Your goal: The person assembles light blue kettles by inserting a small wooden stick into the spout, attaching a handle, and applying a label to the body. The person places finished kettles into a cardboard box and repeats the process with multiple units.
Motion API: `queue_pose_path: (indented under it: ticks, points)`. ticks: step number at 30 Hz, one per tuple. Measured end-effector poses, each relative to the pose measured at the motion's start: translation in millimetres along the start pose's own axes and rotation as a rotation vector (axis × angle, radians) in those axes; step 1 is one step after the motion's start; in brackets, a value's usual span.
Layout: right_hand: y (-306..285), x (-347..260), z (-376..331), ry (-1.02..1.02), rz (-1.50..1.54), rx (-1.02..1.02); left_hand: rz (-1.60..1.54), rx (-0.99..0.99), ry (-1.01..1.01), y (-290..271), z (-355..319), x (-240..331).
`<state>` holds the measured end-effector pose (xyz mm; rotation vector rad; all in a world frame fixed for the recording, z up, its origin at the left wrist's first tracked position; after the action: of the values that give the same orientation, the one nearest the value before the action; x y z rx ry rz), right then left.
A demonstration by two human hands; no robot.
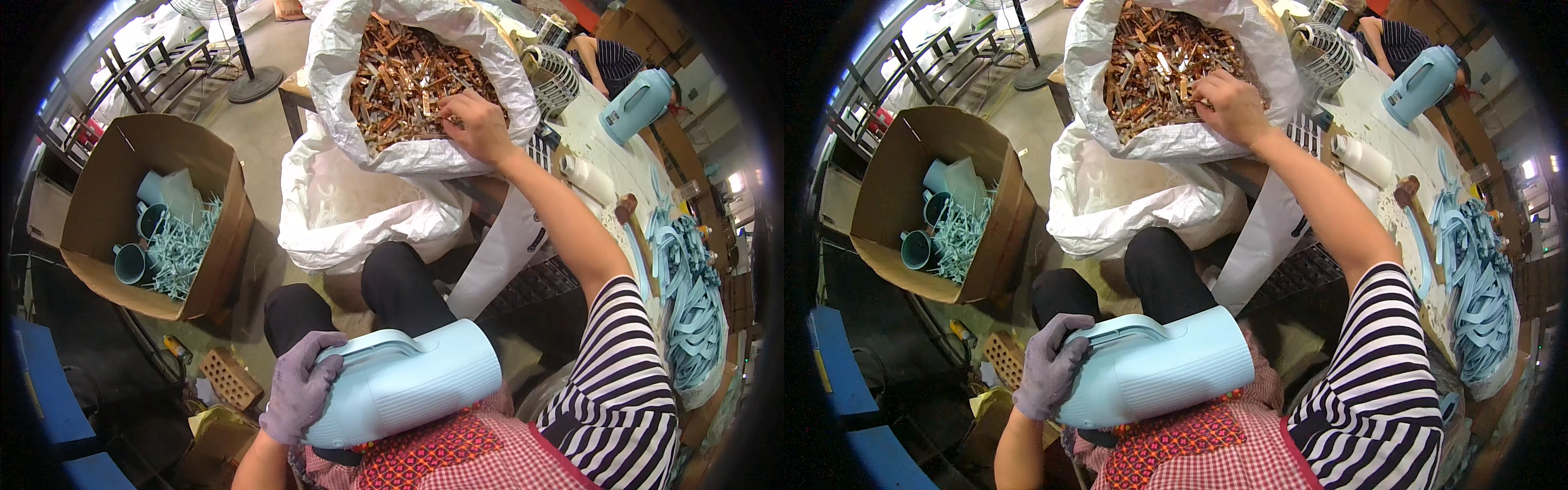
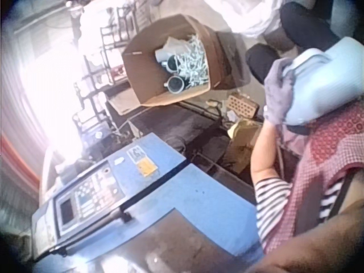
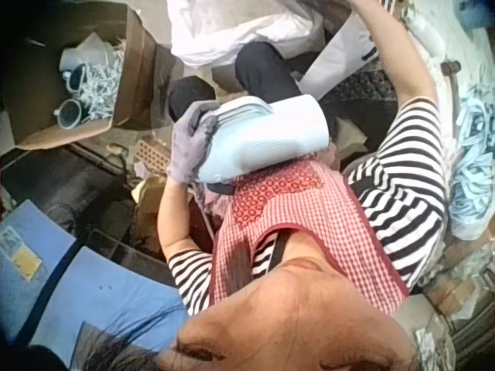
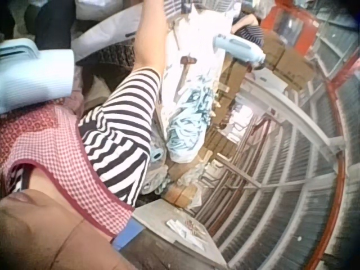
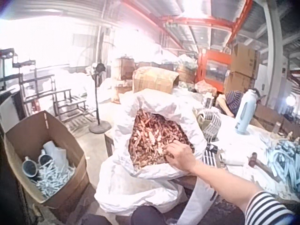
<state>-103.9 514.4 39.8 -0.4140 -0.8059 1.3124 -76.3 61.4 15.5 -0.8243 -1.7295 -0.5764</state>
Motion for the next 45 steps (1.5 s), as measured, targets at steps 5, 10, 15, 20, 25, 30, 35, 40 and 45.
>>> queue_pose_path:
  ticks: [5,10,15,20,25,30,35,40,45]
  points:
    - [-27.0,-33.2,2.1,-0.024,0.172,0.061,0.013,-0.024,0.013,1.9,5.1,5.4]
    - [-70.7,-147.2,-3.2,0.368,0.998,-0.489,-0.012,-0.002,-0.018,-5.8,2.0,-3.5]
    - [-96.6,-244.4,-26.5,0.715,1.754,-0.828,-0.04,0.051,0.13,5.8,6.9,0.5]
    - [-90.6,-250.0,-28.5,0.53,1.473,-0.955,0.002,-0.006,0.052,-1.6,8.6,-7.6]
    - [-118.5,-239.4,-36.2,-0.136,0.752,-0.387,-0.25,-0.089,-0.077,-9.7,12.1,-11.6]
    - [-117.0,-248.4,-54.3,-0.09,0.78,-0.192,-0.327,-0.1,-0.089,-11.4,14.9,-9.5]
    - [-113.8,-255.8,-58.7,-0.057,0.77,-0.204,-0.205,-0.086,-0.057,-13.1,14.0,-12.7]
    - [-109.7,-254.7,-62.2,0.213,0.881,-0.381,0.102,-0.071,0.029,-6.5,14.5,-7.7]
    - [-126.2,-210.3,-102.0,0.465,1.239,-0.922,0.161,-0.335,0.004,9.0,32.3,38.9]
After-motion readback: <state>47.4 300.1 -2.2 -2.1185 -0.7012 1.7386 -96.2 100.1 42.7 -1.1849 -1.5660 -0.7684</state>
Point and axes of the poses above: each hand's wrist, its own z-axis towards the middle knuckle, its own y-axis out of the palm, x = y × z, the point moved 2 cm from there along z, towards the middle knuckle, and after that the axes turned 15 degrees about -z, right-handed, at the moved point
